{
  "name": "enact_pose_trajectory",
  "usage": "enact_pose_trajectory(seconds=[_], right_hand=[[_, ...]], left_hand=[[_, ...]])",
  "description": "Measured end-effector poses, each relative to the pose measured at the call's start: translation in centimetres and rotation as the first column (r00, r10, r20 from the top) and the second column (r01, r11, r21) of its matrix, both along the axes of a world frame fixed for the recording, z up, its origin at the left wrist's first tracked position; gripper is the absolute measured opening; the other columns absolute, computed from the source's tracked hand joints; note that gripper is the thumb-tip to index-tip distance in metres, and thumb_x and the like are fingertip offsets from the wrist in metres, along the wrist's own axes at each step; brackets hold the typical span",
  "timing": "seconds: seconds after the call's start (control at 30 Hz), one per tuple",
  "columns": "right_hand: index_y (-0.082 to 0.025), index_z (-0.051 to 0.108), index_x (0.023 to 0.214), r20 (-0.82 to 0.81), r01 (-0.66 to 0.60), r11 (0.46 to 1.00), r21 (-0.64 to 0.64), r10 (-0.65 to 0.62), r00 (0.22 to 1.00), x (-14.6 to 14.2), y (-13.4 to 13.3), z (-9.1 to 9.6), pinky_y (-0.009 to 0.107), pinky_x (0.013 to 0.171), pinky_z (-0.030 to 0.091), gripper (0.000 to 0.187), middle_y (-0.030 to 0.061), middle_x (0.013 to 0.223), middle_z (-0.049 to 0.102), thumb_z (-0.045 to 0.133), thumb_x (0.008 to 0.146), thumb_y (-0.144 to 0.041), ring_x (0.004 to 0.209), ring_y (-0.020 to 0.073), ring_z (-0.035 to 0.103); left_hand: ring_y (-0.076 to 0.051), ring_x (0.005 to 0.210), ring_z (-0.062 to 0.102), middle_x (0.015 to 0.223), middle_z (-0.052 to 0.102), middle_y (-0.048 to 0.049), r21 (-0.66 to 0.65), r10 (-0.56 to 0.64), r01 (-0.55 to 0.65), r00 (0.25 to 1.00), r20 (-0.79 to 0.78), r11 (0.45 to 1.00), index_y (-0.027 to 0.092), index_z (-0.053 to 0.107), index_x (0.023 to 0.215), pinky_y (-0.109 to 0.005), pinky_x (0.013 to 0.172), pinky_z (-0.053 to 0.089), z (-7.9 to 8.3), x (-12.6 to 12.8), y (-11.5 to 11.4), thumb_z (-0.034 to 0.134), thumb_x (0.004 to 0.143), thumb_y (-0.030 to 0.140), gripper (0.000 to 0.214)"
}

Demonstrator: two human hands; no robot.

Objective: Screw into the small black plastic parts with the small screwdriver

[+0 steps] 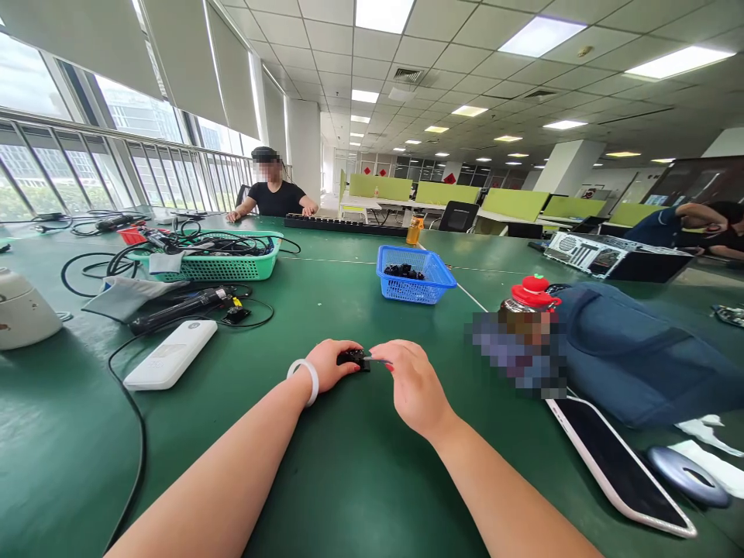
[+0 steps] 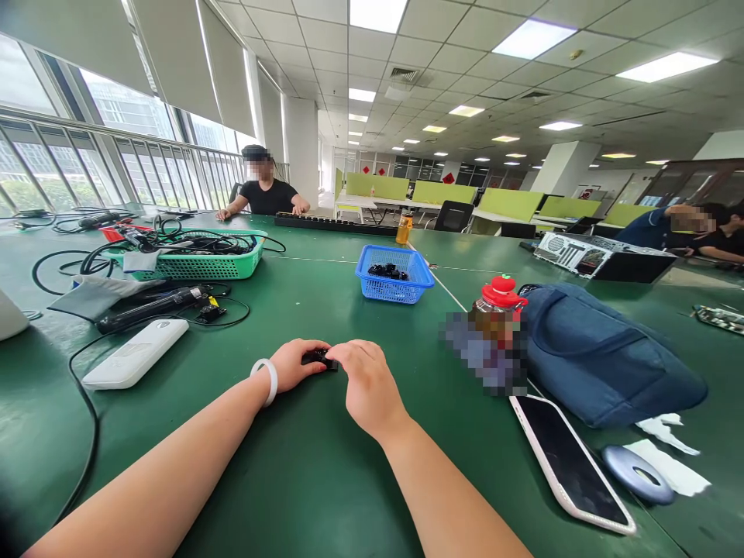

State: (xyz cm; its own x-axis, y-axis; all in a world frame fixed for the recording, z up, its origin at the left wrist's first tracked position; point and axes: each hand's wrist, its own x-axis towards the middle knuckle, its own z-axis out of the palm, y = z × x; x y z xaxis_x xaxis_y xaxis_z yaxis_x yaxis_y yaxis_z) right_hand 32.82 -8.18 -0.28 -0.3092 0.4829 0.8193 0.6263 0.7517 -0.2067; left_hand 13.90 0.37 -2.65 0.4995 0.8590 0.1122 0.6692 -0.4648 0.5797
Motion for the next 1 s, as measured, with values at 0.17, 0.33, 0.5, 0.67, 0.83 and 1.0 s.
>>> enact_pose_trajectory(seconds=[0.17, 0.33, 0.5, 0.67, 0.83, 1.0], right_hand=[[-0.023, 0.060, 0.103, 0.145, -0.044, 0.995, 0.087, 0.031, 0.989, -1.0, -0.8, 0.5, 0.041, 0.093, 0.041, 0.032, 0.0025, 0.100, 0.069, 0.042, 0.088, -0.001, 0.097, 0.0191, 0.058], [-0.022, 0.065, 0.094, 0.299, -0.058, 0.986, 0.156, 0.009, 0.954, -2.1, -1.6, 0.1, 0.042, 0.098, 0.037, 0.031, 0.0040, 0.098, 0.070, 0.044, 0.085, -0.001, 0.093, 0.0179, 0.058], [-0.021, 0.064, 0.081, 0.451, -0.084, 0.987, 0.139, 0.012, 0.893, -3.3, -2.2, -0.6, 0.042, 0.102, 0.036, 0.025, 0.0064, 0.095, 0.070, 0.045, 0.085, -0.004, 0.091, 0.0175, 0.059], [-0.021, 0.060, 0.073, 0.570, -0.123, 0.990, 0.074, 0.059, 0.819, -3.8, -2.1, -1.5, 0.043, 0.102, 0.036, 0.023, 0.0001, 0.078, 0.068, 0.048, 0.082, -0.004, 0.075, 0.0158, 0.056], [-0.020, 0.061, 0.081, 0.494, -0.136, 0.988, 0.073, 0.083, 0.866, -3.4, -1.4, -1.5, 0.042, 0.104, 0.037, 0.021, 0.0005, 0.089, 0.070, 0.046, 0.086, -0.006, 0.072, 0.0139, 0.058], [-0.020, 0.059, 0.092, 0.221, -0.128, 0.982, 0.140, 0.095, 0.971, -1.8, -0.7, -0.6, 0.040, 0.099, 0.045, 0.025, 0.0032, 0.094, 0.071, 0.042, 0.088, -0.002, 0.088, 0.0149, 0.065]], left_hand=[[-0.020, 0.101, 0.063, 0.112, 0.070, -0.0022, -0.029, -0.015, 0.017, 0.998, 0.065, 0.999, 0.024, 0.066, 0.113, -0.031, 0.095, 0.047, 0.2, 0.2, -0.3, 0.061, 0.075, 0.028, 0.039], [-0.020, 0.099, 0.064, 0.107, 0.071, -0.0022, -0.012, 0.001, -0.001, 0.998, 0.066, 1.000, 0.023, 0.066, 0.113, -0.031, 0.092, 0.048, 0.1, 0.1, -0.3, 0.058, 0.077, 0.026, 0.037], [-0.020, 0.094, 0.065, 0.102, 0.071, -0.0019, 0.031, 0.024, -0.024, 1.000, 0.020, 0.999, 0.025, 0.068, 0.110, -0.032, 0.087, 0.050, 0.1, 0.2, -0.3, 0.058, 0.078, 0.025, 0.033], [-0.021, 0.098, 0.063, 0.103, 0.071, -0.0022, 0.046, 0.052, -0.052, 0.999, -0.005, 0.998, 0.026, 0.067, 0.112, -0.034, 0.090, 0.049, 0.0, 0.2, -0.2, 0.059, 0.078, 0.024, 0.035], [-0.021, 0.097, 0.063, 0.105, 0.071, -0.0024, 0.031, 0.021, -0.022, 1.000, 0.012, 0.999, 0.025, 0.067, 0.112, -0.034, 0.090, 0.049, 0.1, 0.1, -0.3, 0.057, 0.079, 0.027, 0.034], [-0.021, 0.101, 0.063, 0.107, 0.071, -0.0023, 0.018, -0.011, 0.011, 1.000, 0.020, 1.000, 0.024, 0.066, 0.113, -0.034, 0.095, 0.047, 0.3, 0.0, -0.3, 0.058, 0.079, 0.027, 0.036]])
